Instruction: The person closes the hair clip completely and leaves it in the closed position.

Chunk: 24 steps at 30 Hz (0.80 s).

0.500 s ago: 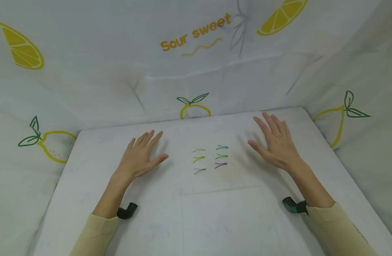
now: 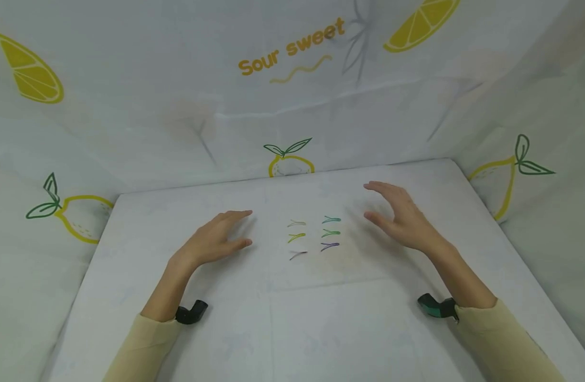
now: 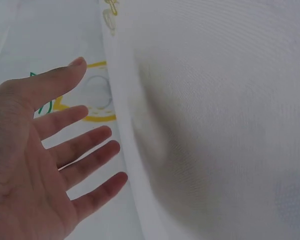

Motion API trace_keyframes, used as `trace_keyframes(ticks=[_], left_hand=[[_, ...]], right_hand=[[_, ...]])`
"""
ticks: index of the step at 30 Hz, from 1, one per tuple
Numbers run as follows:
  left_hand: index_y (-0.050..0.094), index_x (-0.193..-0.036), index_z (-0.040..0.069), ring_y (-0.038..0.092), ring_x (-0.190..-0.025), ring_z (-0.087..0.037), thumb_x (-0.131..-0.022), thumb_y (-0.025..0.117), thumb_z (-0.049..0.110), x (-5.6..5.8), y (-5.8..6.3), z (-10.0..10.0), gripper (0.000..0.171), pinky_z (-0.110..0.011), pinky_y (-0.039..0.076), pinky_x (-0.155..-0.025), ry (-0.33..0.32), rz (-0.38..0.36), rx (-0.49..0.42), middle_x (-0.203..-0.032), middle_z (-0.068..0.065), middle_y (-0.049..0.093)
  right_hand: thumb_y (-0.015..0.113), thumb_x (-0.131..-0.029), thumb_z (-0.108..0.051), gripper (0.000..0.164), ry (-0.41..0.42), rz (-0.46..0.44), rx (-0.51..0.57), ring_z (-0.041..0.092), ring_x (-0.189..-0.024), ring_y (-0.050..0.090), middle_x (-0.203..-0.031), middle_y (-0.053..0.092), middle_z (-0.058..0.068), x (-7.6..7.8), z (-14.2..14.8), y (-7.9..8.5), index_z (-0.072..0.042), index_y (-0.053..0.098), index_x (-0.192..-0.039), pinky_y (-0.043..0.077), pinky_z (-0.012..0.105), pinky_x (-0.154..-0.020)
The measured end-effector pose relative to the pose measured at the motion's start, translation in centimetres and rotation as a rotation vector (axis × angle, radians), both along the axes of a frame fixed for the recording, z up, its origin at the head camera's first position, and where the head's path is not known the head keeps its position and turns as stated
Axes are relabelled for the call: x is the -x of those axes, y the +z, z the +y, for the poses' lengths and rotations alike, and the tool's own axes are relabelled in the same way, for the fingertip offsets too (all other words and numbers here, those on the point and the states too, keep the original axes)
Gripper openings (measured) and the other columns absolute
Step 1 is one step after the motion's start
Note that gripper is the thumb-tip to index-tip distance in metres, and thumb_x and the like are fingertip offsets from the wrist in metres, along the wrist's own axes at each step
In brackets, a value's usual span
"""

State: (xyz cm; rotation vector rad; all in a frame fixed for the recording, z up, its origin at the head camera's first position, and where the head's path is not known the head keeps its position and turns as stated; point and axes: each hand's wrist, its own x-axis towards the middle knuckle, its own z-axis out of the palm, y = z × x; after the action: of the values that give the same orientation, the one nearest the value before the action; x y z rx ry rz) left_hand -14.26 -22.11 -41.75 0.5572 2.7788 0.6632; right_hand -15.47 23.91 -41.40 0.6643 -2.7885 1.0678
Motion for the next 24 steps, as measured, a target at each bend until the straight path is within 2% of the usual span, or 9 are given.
trace_keyframes(ticks=[5, 9, 12, 17, 24], left_hand=[[0.053, -0.16, 0.014, 0.057, -0.146, -0.035, -0.101, 0.077, 0.035, 0.1, 0.1, 0.1, 0.067, -0.059, 0.047, -0.118, -0.036, -0.045, -0.093, -0.161, -0.011, 0.058], [0.056, -0.156, 0.01, 0.061, -0.138, -0.035, -0.101, 0.078, 0.03, 0.2, 0.0, 0.6, 0.062, -0.057, 0.05, -0.115, -0.091, -0.092, -0.201, -0.156, -0.013, 0.062], [0.058, -0.155, 0.011, 0.062, -0.136, -0.033, -0.101, 0.079, 0.029, 0.4, 0.0, 1.0, 0.061, -0.055, 0.051, -0.114, -0.111, -0.138, -0.241, -0.153, -0.012, 0.064], [0.059, -0.153, 0.01, 0.064, -0.134, -0.031, -0.101, 0.079, 0.028, 0.9, -0.6, 1.5, 0.059, -0.051, 0.053, -0.113, -0.144, -0.164, -0.268, -0.153, -0.01, 0.064], [0.059, -0.151, 0.008, 0.065, -0.134, -0.031, -0.1, 0.079, 0.026, 1.2, -1.1, 2.3, 0.057, -0.049, 0.056, -0.111, -0.172, -0.22, -0.321, -0.152, -0.01, 0.065]], right_hand=[[0.073, -0.105, -0.02, 0.053, 0.059, -0.089, 0.063, 0.043, -0.153, 0.044, -0.16, 0.055, 0.018, 0.2, -0.6, 0.3, -0.007, 0.055, -0.153, 0.033, 0.069, -0.123], [0.07, -0.107, -0.022, 0.048, 0.068, -0.18, 0.096, 0.038, -0.154, 0.047, -0.159, 0.058, 0.014, 0.2, -1.3, 0.6, -0.009, 0.057, -0.152, 0.035, 0.068, -0.124], [0.069, -0.107, -0.025, 0.048, 0.065, -0.238, 0.111, 0.036, -0.155, 0.046, -0.159, 0.058, 0.012, 0.3, -1.8, 0.8, -0.01, 0.058, -0.152, 0.034, 0.068, -0.125], [0.073, -0.105, -0.025, 0.048, 0.078, -0.268, 0.132, 0.035, -0.156, 0.045, -0.158, 0.06, 0.011, 0.6, -2.9, 0.7, -0.012, 0.06, -0.149, 0.032, 0.067, -0.127], [0.075, -0.103, -0.022, 0.047, 0.141, -0.286, 0.165, 0.035, -0.154, 0.048, -0.153, 0.064, 0.011, 1.0, -4.4, 0.0, -0.008, 0.063, -0.146, 0.032, 0.066, -0.128]])
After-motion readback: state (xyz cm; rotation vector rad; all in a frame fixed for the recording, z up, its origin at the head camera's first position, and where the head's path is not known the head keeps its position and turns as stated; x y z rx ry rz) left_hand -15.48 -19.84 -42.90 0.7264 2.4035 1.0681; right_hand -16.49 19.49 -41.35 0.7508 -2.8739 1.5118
